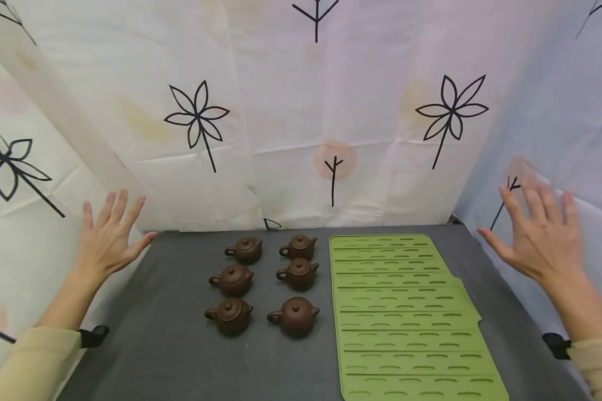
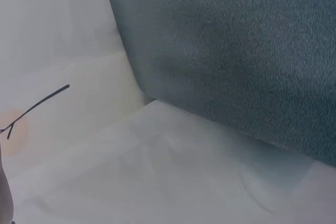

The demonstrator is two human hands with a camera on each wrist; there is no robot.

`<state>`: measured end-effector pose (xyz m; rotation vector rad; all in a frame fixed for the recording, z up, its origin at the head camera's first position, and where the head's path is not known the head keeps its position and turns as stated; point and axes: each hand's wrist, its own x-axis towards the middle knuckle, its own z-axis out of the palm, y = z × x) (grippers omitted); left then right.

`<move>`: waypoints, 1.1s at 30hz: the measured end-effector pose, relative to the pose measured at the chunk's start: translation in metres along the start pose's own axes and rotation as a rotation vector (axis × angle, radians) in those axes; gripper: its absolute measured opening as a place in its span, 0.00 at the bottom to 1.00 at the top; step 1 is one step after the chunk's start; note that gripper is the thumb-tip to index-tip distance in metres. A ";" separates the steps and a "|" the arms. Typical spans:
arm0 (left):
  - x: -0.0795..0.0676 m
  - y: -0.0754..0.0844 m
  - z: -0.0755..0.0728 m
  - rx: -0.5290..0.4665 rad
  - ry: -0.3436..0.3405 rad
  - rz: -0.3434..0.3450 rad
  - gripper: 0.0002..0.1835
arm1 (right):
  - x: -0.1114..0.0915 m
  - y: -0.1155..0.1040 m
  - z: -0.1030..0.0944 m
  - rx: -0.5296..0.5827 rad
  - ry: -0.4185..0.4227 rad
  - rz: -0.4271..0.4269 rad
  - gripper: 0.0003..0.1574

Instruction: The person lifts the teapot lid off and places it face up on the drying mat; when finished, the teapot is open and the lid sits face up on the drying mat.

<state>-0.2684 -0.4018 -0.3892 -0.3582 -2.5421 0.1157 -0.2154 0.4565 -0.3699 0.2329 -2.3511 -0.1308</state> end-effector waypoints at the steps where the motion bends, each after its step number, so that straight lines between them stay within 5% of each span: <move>1: 0.000 0.001 0.001 -0.011 0.001 -0.004 0.51 | 0.000 -0.001 0.002 0.000 0.056 -0.031 0.75; 4: -0.002 0.005 0.004 -0.063 0.011 -0.017 0.46 | -0.002 -0.008 0.007 0.011 0.182 -0.101 0.68; 6: -0.003 0.009 0.007 -0.112 0.033 -0.023 0.42 | -0.004 -0.016 0.009 0.032 0.195 -0.101 0.67; 11: -0.008 0.022 0.014 -0.202 0.074 -0.045 0.33 | -0.004 -0.040 0.013 0.189 0.129 -0.074 0.67; 14: -0.008 0.030 0.016 -0.255 0.061 -0.060 0.30 | -0.002 -0.053 0.016 0.305 0.100 -0.083 0.56; 18: -0.005 0.041 0.019 -0.390 0.019 -0.060 0.28 | 0.000 -0.075 0.019 0.463 0.002 -0.030 0.39; 27: 0.002 0.081 0.031 -0.663 -0.135 -0.062 0.22 | 0.009 -0.130 0.036 0.779 -0.070 0.018 0.36; 33: 0.009 0.106 0.037 -0.810 -0.203 -0.095 0.15 | 0.018 -0.165 0.045 0.944 -0.253 0.098 0.28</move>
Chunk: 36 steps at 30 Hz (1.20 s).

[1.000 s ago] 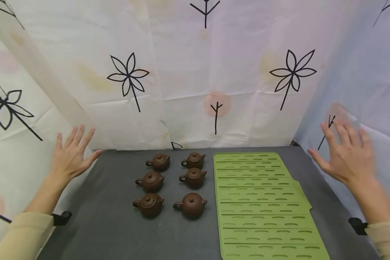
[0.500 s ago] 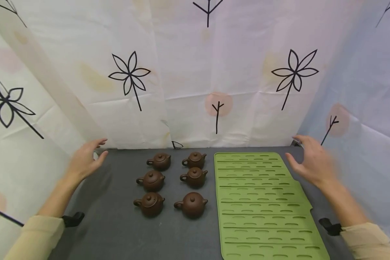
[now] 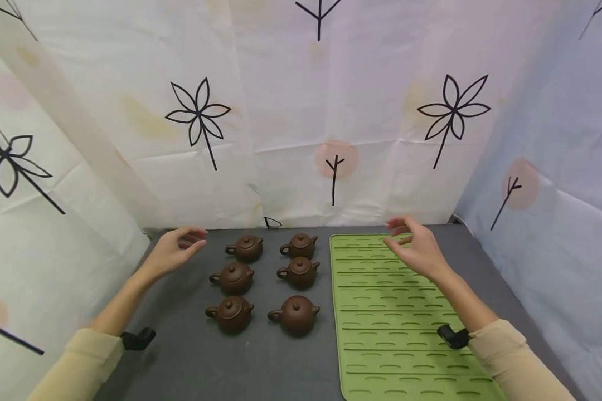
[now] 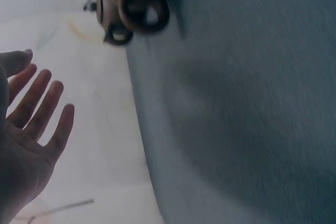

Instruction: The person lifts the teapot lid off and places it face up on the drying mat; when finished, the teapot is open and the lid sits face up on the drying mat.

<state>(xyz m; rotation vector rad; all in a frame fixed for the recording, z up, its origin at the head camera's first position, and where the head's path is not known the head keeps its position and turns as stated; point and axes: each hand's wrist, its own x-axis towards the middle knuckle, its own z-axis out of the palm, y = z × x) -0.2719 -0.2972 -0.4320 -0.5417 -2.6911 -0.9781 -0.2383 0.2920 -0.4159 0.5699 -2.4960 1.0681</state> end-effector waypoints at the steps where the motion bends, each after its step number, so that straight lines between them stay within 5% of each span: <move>1: 0.002 0.003 0.002 -0.019 -0.015 -0.011 0.14 | 0.002 -0.003 0.005 0.035 -0.029 0.027 0.27; 11: 0.024 0.030 0.025 -0.221 -0.155 0.003 0.14 | 0.034 -0.031 0.057 0.248 -0.223 0.083 0.19; 17: 0.024 0.053 0.047 -0.354 -0.271 -0.009 0.12 | 0.043 -0.045 0.083 0.394 -0.323 0.108 0.21; 27: 0.034 0.074 0.080 -0.429 -0.388 -0.085 0.11 | 0.050 -0.051 0.114 0.508 -0.378 0.174 0.25; 36: 0.058 0.080 0.085 -0.449 -0.439 -0.135 0.13 | 0.073 -0.055 0.135 0.520 -0.408 0.244 0.26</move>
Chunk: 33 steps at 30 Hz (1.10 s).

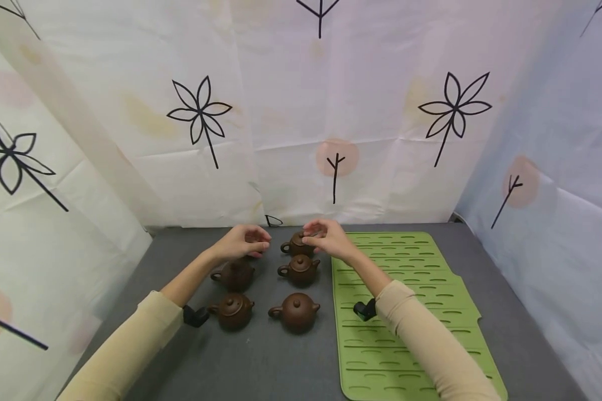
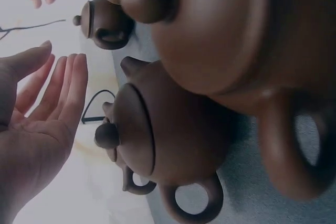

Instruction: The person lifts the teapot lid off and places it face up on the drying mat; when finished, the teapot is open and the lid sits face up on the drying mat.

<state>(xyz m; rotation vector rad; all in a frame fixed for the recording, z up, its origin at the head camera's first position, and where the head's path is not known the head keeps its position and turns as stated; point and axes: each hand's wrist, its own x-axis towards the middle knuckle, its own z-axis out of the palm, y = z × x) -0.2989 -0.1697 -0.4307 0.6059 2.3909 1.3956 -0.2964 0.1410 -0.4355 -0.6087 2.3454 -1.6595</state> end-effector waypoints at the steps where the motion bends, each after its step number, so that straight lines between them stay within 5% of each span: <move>1: 0.002 0.001 0.000 0.004 -0.003 -0.006 0.14 | 0.003 0.000 0.001 -0.004 0.001 0.005 0.26; 14: 0.034 0.007 0.026 -0.083 0.033 -0.152 0.14 | 0.032 0.014 0.011 -0.061 0.040 0.084 0.24; 19: 0.041 0.003 0.037 -0.121 0.096 -0.198 0.14 | 0.036 0.021 0.015 -0.052 0.067 0.127 0.23; 33: 0.048 0.002 0.047 -0.229 0.209 -0.265 0.10 | 0.035 0.028 0.021 -0.038 0.117 0.168 0.21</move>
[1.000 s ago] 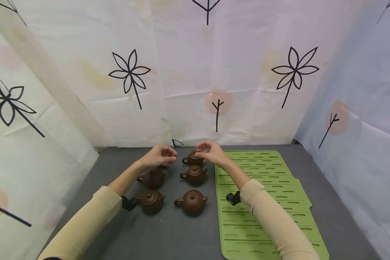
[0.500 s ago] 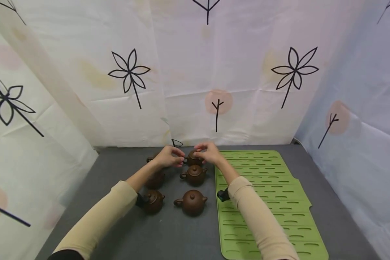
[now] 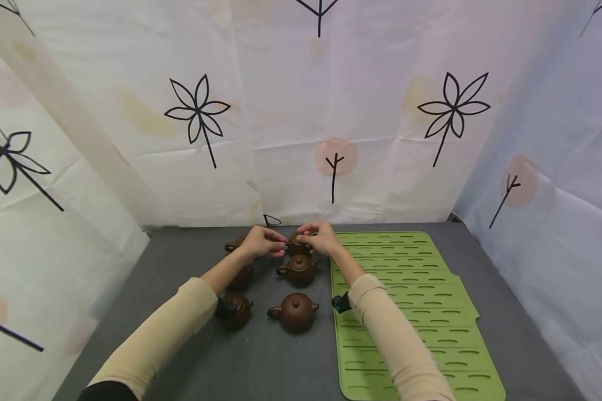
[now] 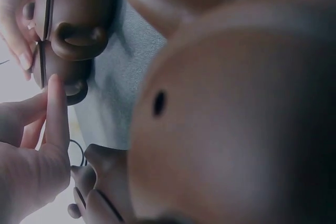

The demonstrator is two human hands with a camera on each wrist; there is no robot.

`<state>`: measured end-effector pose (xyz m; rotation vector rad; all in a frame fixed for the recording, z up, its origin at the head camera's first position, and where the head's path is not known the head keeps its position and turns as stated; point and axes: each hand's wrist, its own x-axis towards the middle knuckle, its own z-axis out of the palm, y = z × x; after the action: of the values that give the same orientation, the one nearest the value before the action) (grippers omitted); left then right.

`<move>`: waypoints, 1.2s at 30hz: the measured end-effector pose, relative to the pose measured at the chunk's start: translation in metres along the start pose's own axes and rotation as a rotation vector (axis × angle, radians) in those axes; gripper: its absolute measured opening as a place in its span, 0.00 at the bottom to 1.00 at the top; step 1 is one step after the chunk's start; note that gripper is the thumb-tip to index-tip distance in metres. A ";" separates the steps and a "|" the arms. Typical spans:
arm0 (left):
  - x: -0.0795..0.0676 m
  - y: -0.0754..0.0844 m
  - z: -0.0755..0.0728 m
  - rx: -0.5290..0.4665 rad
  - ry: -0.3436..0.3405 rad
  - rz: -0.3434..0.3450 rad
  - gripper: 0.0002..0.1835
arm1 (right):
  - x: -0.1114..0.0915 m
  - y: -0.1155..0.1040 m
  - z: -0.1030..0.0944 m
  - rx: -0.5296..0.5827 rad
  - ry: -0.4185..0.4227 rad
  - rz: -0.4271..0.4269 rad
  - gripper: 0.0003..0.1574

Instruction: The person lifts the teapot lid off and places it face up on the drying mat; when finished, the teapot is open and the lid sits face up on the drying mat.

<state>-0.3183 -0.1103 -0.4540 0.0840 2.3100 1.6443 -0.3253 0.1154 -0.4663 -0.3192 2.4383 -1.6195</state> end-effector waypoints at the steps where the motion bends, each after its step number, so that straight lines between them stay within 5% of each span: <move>1: 0.000 0.000 0.000 -0.003 0.005 -0.005 0.10 | 0.000 0.000 0.000 0.001 0.000 0.002 0.21; 16: -0.001 0.002 -0.003 -0.189 -0.007 -0.152 0.14 | 0.000 0.000 0.001 0.022 0.014 0.028 0.22; 27: 0.000 0.002 -0.003 -0.173 -0.018 -0.145 0.14 | 0.003 0.000 -0.003 0.059 0.022 0.049 0.22; 36: -0.002 0.002 -0.002 -0.138 -0.033 -0.121 0.14 | -0.005 -0.015 -0.019 0.109 -0.020 -0.018 0.26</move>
<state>-0.3172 -0.1118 -0.4513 -0.0571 2.1258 1.7219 -0.3248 0.1281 -0.4444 -0.3389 2.3282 -1.7403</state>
